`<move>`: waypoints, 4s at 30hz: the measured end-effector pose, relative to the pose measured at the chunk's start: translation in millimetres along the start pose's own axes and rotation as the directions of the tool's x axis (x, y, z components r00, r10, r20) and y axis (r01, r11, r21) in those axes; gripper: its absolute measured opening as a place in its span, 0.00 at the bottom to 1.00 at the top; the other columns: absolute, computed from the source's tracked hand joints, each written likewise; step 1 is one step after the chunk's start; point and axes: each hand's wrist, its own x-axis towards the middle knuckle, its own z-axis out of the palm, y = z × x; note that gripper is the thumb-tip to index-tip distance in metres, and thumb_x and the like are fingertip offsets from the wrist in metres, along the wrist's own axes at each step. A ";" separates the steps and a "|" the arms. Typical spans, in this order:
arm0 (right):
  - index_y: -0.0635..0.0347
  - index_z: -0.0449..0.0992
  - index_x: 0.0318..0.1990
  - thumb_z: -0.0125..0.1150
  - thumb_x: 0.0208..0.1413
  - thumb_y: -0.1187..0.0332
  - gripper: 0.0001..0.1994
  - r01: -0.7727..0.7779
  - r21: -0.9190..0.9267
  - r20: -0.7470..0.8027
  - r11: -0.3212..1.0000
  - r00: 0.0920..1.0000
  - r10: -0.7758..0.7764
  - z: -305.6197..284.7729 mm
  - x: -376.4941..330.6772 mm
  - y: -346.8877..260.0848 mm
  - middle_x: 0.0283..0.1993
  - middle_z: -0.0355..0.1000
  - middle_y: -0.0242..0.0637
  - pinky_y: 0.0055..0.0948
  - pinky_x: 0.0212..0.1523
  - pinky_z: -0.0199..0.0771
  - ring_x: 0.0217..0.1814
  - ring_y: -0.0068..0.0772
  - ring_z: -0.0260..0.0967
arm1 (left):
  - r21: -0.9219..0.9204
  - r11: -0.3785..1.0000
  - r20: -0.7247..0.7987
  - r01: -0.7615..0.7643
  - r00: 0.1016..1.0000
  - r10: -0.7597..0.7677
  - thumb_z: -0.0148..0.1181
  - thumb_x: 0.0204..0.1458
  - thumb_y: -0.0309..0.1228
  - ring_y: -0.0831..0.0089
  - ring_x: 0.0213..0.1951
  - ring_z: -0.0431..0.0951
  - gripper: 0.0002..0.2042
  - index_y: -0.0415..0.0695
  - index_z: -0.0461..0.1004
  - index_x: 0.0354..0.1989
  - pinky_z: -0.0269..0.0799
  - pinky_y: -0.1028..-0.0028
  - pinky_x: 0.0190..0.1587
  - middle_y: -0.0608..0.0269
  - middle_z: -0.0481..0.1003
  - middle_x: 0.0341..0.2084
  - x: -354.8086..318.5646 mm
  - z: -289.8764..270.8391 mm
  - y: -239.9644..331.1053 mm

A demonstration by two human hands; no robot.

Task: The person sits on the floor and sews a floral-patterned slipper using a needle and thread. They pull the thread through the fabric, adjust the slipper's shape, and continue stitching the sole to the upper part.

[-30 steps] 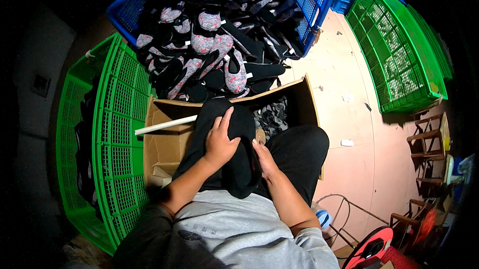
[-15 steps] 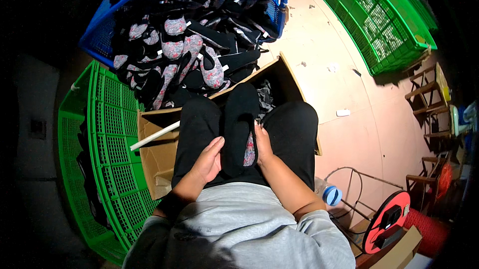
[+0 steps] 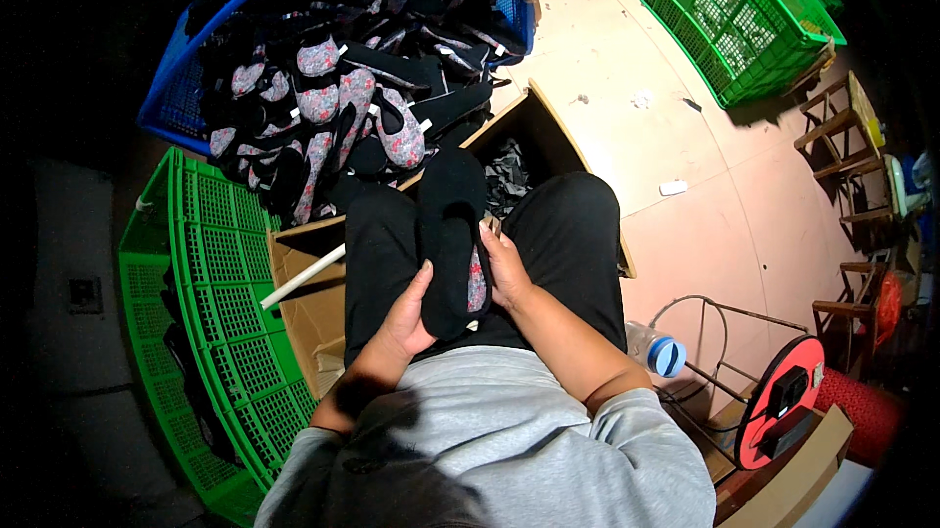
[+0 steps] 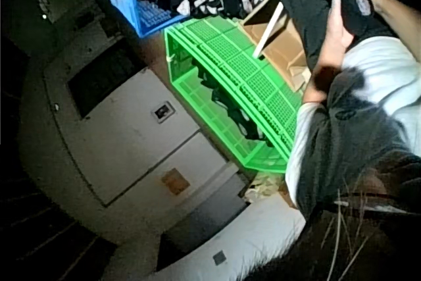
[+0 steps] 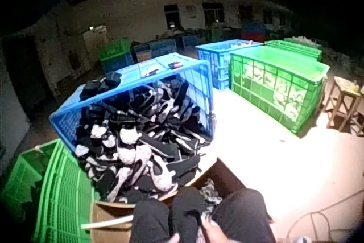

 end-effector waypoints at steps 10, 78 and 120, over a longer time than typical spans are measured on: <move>0.58 0.71 0.53 0.54 0.64 0.61 0.15 0.021 -0.008 0.037 1.000 0.999 -0.020 -4.5 1.9 -1.5 0.42 0.76 0.38 0.13 0.15 0.57 0.32 0.21 0.73 | -0.486 0.871 0.299 0.066 0.950 0.094 0.52 0.58 0.47 0.57 0.48 0.72 0.26 0.33 0.67 0.51 0.71 0.60 0.54 0.45 0.69 0.47 -14.7 42.1 61.9; 0.58 0.72 0.47 0.56 0.60 0.68 0.10 0.045 -0.567 -0.099 0.823 0.988 -0.122 13.5 -16.6 -27.7 0.33 0.78 0.34 0.15 0.16 0.57 0.19 0.17 0.64 | -0.018 0.791 -0.174 -0.612 0.781 0.600 0.57 0.59 0.39 0.63 0.46 0.79 0.19 0.43 0.70 0.55 0.75 0.62 0.52 0.56 0.77 0.46 -149.7 -48.3 147.6; 0.63 0.66 0.59 0.56 0.61 0.66 0.20 -0.057 -0.343 -0.098 0.938 0.995 0.024 -3.4 18.7 -21.0 0.38 0.75 0.36 0.21 0.28 0.66 0.29 0.22 0.66 | 0.899 0.296 -0.409 0.322 0.381 0.829 0.66 0.46 0.33 0.55 0.49 0.73 0.22 0.39 0.71 0.50 0.70 0.62 0.50 0.50 0.69 0.50 90.6 -191.9 259.6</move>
